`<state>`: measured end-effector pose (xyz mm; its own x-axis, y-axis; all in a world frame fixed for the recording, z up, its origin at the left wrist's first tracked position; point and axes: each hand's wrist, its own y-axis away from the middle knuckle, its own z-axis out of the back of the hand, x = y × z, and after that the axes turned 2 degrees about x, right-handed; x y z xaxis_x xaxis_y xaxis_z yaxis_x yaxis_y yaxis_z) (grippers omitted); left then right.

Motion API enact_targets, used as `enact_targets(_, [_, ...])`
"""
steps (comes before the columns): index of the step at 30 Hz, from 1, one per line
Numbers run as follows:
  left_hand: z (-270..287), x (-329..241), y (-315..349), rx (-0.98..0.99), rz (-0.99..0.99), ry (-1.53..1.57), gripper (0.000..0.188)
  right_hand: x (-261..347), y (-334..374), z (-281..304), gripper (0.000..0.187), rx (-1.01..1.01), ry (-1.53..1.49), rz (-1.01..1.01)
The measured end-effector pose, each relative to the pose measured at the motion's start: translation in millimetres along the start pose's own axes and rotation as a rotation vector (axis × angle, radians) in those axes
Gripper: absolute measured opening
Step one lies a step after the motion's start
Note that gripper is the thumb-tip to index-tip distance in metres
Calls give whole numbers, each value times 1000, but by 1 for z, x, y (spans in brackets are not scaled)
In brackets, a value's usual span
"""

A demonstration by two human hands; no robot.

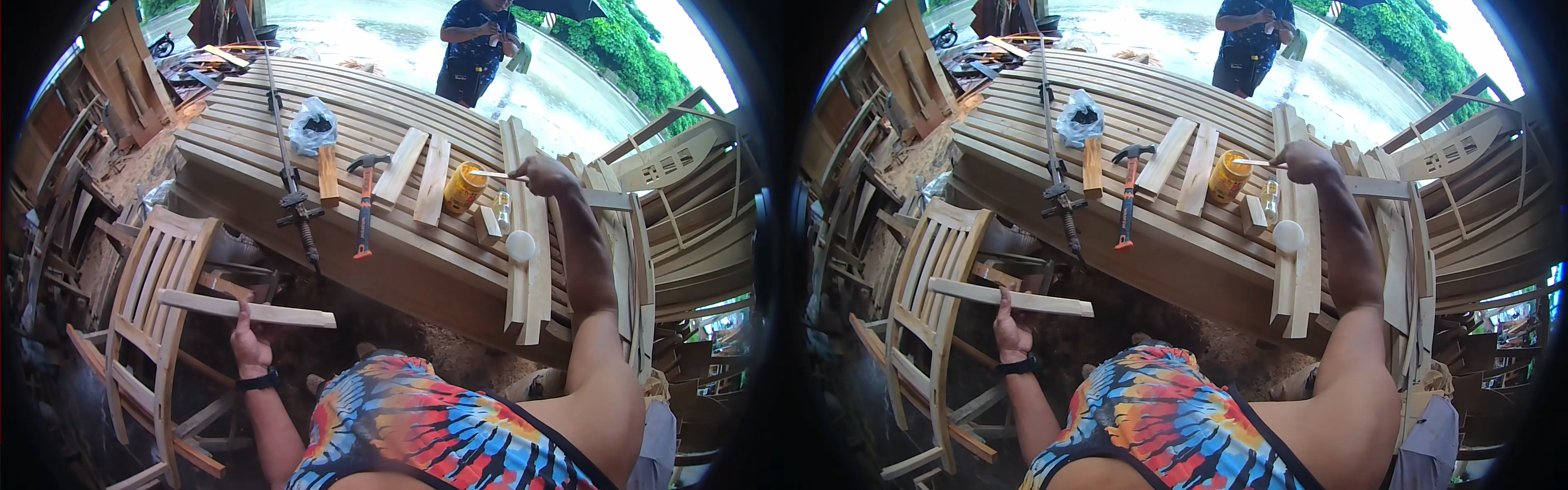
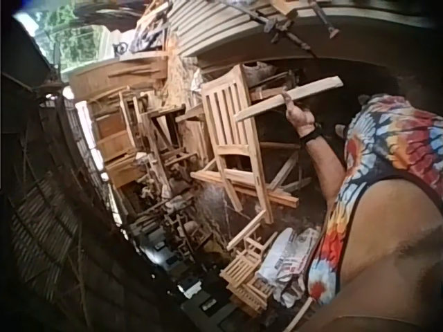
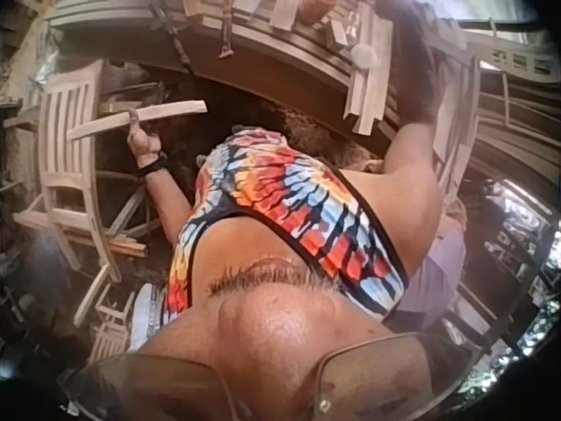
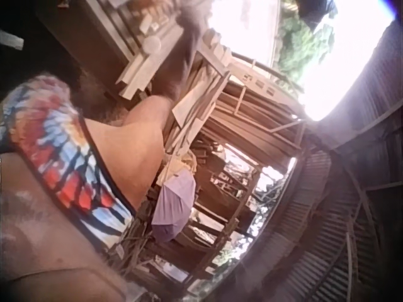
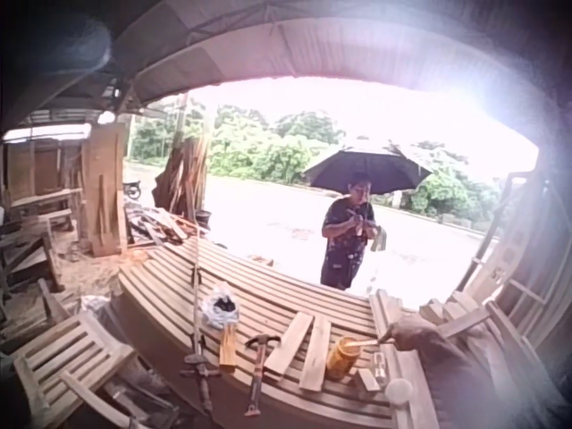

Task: The person assembles a wooden chair by applying glue to wooden components and fitting them into the chair frame.

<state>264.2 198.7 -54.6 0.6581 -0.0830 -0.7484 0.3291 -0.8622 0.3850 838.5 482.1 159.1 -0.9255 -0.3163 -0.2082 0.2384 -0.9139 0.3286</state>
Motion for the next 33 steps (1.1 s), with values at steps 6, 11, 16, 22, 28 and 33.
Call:
enact_targets(6, [-4,-18,-5,-40,-52,125,62,1,93,-21,55,-123,-622,-135])
enact_targets(11, [-5,-21,-13,17,-142,283,52,63,99,-70,55,-359,-1118,153])
enact_targets(16, [-21,-19,-17,13,-213,556,28,189,77,-106,30,-353,-1264,209])
enact_targets(22, [-20,-24,17,-41,-348,745,20,321,74,-73,34,-318,-1344,535])
enact_targets(28, [-4,-23,45,-58,-476,840,18,366,56,-64,36,-292,-1286,692])
enact_targets(33, [6,-21,63,-93,-564,908,17,384,49,-51,32,-337,-1201,773])
